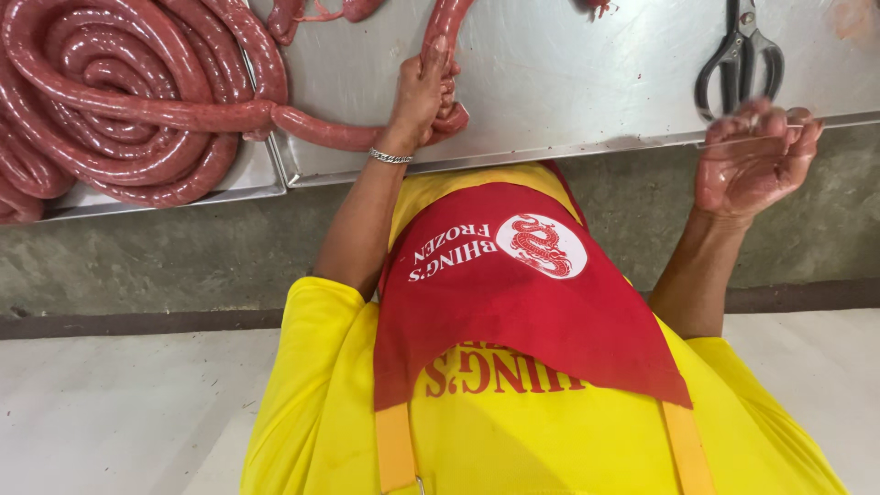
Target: The person ties sections of sausage links using thread, then cuts the thread with scissors and separates the finished links on a metal tray.
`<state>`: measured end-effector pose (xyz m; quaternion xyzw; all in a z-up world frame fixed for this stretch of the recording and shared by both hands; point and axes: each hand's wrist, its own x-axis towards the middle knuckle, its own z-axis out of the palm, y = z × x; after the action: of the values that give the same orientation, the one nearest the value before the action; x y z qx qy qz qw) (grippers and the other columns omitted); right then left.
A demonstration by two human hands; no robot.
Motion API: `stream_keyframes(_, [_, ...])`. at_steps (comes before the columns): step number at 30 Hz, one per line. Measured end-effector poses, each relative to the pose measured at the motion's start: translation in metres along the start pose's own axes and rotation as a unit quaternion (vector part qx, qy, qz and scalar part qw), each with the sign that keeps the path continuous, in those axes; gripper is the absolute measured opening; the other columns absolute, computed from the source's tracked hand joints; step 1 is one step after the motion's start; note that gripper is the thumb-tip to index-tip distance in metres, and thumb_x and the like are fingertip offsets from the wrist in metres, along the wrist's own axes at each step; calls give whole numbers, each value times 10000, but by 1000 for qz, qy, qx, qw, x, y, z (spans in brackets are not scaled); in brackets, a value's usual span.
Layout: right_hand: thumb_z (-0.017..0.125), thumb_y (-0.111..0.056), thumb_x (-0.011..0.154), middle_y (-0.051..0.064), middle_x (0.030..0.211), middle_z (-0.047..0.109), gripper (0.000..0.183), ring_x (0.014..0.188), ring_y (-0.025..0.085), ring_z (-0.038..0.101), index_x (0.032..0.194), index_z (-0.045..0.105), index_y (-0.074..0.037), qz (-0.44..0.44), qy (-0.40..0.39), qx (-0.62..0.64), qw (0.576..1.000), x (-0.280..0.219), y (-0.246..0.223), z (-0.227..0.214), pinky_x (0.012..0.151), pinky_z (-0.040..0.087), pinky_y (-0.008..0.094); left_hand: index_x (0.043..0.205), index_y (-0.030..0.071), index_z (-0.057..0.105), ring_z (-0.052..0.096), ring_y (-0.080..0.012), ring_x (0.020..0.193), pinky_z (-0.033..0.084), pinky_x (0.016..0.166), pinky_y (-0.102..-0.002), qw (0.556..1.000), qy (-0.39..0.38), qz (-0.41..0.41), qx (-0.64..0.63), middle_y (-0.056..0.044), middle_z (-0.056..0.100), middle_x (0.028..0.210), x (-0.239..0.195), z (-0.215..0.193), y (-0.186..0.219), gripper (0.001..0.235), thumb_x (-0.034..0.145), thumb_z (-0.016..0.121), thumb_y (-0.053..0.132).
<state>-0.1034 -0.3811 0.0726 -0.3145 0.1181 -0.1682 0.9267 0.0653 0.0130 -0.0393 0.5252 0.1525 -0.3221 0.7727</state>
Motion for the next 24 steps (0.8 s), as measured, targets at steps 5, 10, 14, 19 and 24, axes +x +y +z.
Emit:
stream_keyframes(5, [597,-215,1170,28,885,646,230,743,107,583,1020,650,-48,146,18,-516,844,-26,11,15,670,492,270,786,28,543,373,-56,437,292,384,-249,994,63,44,78,32,451,583,13,12,-10,577,1044,533,543])
stream_keyframes(10, [556,-155,1095,35,802,601,192,635,130,590,916,581,-93,173,-323,-390,845,-73,-19,49,559,476,240,711,44,521,434,-79,406,331,363,-257,976,119,140,118,21,472,524,22,21,-26,624,1048,467,566])
stream_keyframes(14, [566,-105,1148,57,792,575,282,645,135,555,868,561,-70,-7,-88,-169,982,-68,-93,10,546,442,255,792,33,527,422,-71,448,329,394,-253,990,79,113,40,16,474,576,21,26,-12,549,1068,506,507])
stream_keyframes(19, [565,-94,1208,65,894,642,227,719,107,581,996,631,-46,5,122,-537,835,-54,-61,-31,594,475,259,1017,19,593,397,-46,542,319,455,-227,996,-90,-14,7,37,462,709,5,34,-7,364,1092,562,374])
stream_keyframes(24, [651,-213,1094,108,989,739,195,806,178,656,1171,743,-59,246,-20,-820,516,-60,-47,36,678,510,341,1006,38,575,360,-48,585,341,510,-219,980,-178,-90,-27,50,420,723,-2,20,6,282,1094,506,297])
